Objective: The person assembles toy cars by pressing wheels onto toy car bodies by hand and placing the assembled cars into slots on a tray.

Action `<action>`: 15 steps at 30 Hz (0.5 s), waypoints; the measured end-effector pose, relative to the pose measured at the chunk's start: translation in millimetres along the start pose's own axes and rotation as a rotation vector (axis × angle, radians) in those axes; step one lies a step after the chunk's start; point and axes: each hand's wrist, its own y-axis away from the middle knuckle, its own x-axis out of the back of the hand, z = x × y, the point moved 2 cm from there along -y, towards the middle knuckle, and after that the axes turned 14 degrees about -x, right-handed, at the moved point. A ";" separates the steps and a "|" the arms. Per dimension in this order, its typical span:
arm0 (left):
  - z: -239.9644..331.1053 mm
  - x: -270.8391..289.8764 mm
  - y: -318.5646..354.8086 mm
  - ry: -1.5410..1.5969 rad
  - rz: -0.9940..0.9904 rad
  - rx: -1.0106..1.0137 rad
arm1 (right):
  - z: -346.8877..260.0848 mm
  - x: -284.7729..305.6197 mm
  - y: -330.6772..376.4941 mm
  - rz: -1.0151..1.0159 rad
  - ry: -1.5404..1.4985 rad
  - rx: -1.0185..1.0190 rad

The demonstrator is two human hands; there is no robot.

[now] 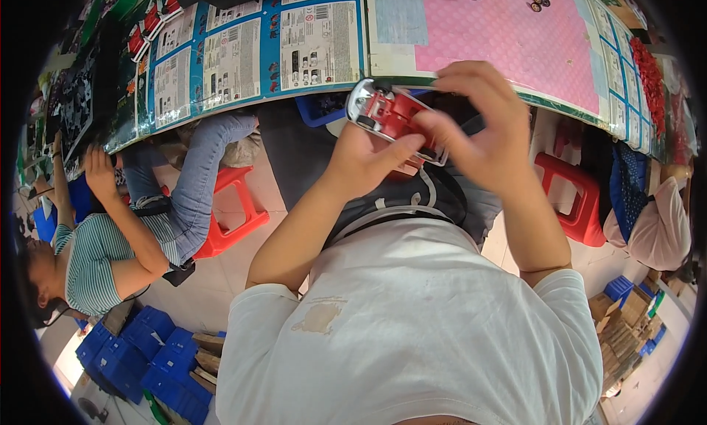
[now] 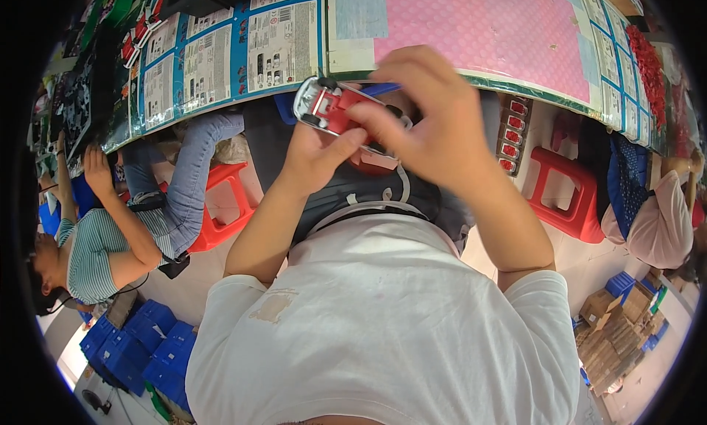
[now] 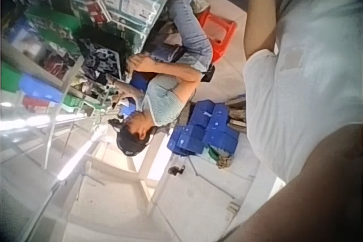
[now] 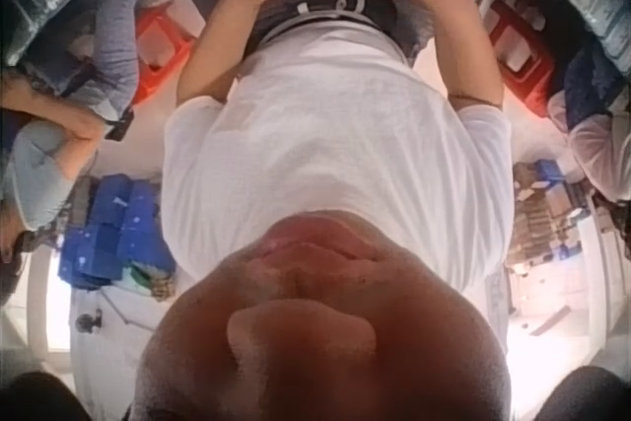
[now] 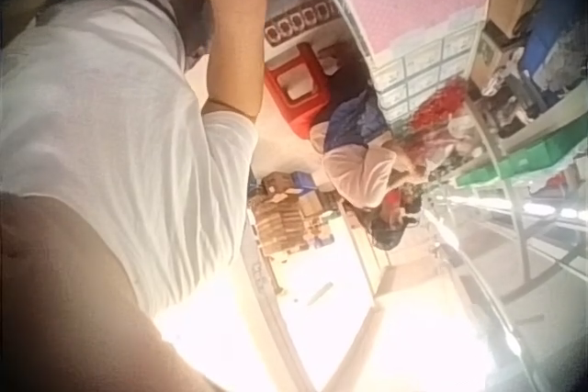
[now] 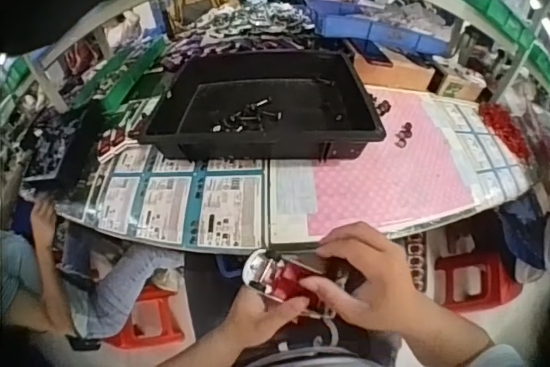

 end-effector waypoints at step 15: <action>132.7 210.6 -14.9 -0.467 0.680 -0.271 | 216.0 96.6 -49.6 0.549 0.503 -0.462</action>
